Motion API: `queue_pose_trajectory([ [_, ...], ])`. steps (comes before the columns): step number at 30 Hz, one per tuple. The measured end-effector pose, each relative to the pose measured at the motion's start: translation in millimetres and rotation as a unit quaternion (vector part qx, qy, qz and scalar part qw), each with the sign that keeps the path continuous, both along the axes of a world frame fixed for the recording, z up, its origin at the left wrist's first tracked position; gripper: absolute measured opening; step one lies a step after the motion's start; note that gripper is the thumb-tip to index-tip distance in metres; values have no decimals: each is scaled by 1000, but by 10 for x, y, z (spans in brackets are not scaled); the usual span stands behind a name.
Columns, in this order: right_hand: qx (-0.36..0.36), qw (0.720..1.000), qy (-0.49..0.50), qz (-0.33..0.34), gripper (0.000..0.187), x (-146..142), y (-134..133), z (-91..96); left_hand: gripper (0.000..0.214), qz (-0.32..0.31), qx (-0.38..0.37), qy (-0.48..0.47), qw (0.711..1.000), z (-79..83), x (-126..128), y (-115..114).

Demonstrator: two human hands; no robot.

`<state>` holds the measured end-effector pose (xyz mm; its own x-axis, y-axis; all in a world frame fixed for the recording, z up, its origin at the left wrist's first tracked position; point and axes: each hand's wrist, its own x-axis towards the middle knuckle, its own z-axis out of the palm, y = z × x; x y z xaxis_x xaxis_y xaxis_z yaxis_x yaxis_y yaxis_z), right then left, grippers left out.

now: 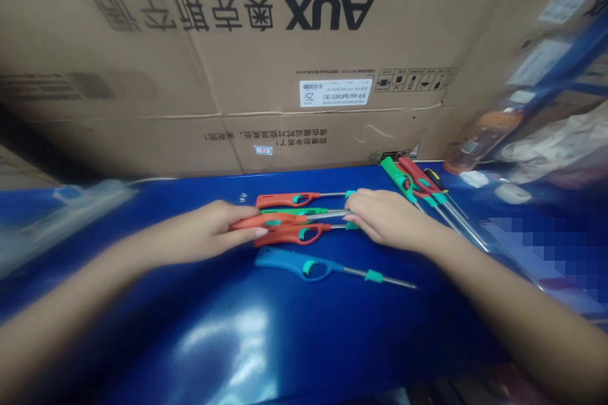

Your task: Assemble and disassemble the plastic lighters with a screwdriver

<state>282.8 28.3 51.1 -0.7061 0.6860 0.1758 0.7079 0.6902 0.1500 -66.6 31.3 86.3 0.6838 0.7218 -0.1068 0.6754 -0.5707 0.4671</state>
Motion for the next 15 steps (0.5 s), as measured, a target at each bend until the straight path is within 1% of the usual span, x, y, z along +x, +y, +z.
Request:
queue_pose_trajectory([
  [1, 18, 1000, 20, -12, 33, 5, 9, -14, 39, 4, 6, 7, 1000, -7, -12, 38],
  [3, 67, 994, 78, -22, 44, -10, -9, -19, 41, 33, 38, 26, 998, -31, -16, 153],
  [4, 83, 990, 108, -18, 50, -34, -41, -7, 42, 51, 66, 30, 996, -50, -6, 228],
  [5, 81, 988, 130, -5, 51, -69, -88, 12, 44, 65, 89, 31, 993, -77, 13, 310],
  [6, 54, 989, 140, 16, 48, -114, -147, 34, 45, 75, 108, 30, 991, -111, 40, 397],
  [7, 7, 990, 136, 44, 42, -164, -213, 53, 45, 76, 121, 33, 989, -154, 75, 487],
  [9, -120, 983, 89, 109, 38, -263, -338, 67, 45, 63, 140, 46, 987, -260, 162, 668],
  [11, -189, 971, 48, 138, 31, -324, -413, 38, 45, 46, 154, 48, 986, -377, 255, 841],
  [13, -207, 968, 28, 140, 20, -326, -415, -13, 43, 26, 172, 24, 985, -478, 337, 986],
  [15, -195, 972, 19, 129, 13, -277, -360, -50, 41, 17, 183, 7, 983, -533, 402, 1064],
])
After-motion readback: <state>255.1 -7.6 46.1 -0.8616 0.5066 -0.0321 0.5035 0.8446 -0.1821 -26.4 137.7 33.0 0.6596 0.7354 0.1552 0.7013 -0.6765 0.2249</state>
